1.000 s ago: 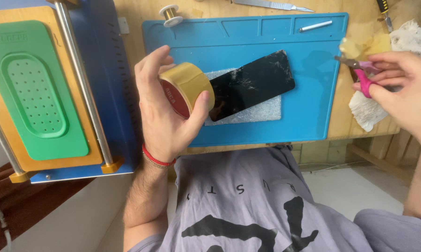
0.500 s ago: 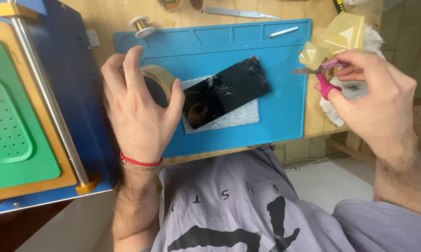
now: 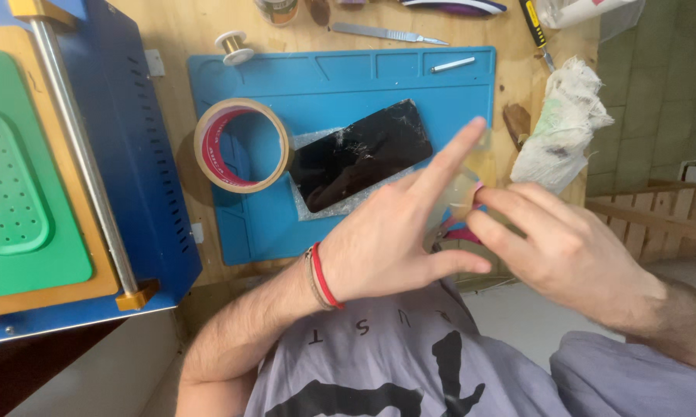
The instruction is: The person attempts to cut a roll of masking tape using a metal file, then switches to using pink scissors to cut a strip of tape. The person handles the tape roll and scissors over a workbench containing a cracked smartphone.
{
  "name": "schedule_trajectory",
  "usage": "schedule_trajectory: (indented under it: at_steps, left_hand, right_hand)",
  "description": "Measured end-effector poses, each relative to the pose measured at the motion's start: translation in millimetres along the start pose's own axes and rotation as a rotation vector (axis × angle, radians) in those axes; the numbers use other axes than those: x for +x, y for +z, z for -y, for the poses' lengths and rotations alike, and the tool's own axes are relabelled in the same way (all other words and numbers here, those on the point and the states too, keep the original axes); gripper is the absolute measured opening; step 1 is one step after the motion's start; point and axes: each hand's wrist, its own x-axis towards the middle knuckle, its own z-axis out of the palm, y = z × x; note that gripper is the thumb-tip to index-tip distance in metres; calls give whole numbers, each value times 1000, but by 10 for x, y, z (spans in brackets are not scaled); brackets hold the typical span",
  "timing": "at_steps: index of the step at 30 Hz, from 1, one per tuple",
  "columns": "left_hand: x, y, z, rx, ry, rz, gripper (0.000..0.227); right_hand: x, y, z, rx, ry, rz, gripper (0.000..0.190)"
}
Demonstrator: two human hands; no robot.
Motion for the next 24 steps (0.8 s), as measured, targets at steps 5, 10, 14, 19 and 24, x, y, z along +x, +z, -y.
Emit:
schedule_trajectory:
  at_steps: [5, 10, 14, 19, 24]
  left_hand:
    - [71, 160, 215, -149, -22, -116, 39]
    - [-222, -297, -8, -115, 61, -421, 8]
    - [-568, -521, -130, -140, -75, -522, 12]
    - [-725, -220, 8, -302, -40, -483, 27]
    - [-841, 71, 124, -720, -143, -280, 19]
  right_hand:
    - [-190, 118, 55, 242, 184, 167, 40]
    - [-305, 109, -103, 239, 62, 230, 40]
    - [-290, 199, -467, 233, 384, 89, 26]
    - [-153, 652, -939, 229, 508, -284, 23]
    - [-59, 1048, -1319, 4, 615, -277, 31]
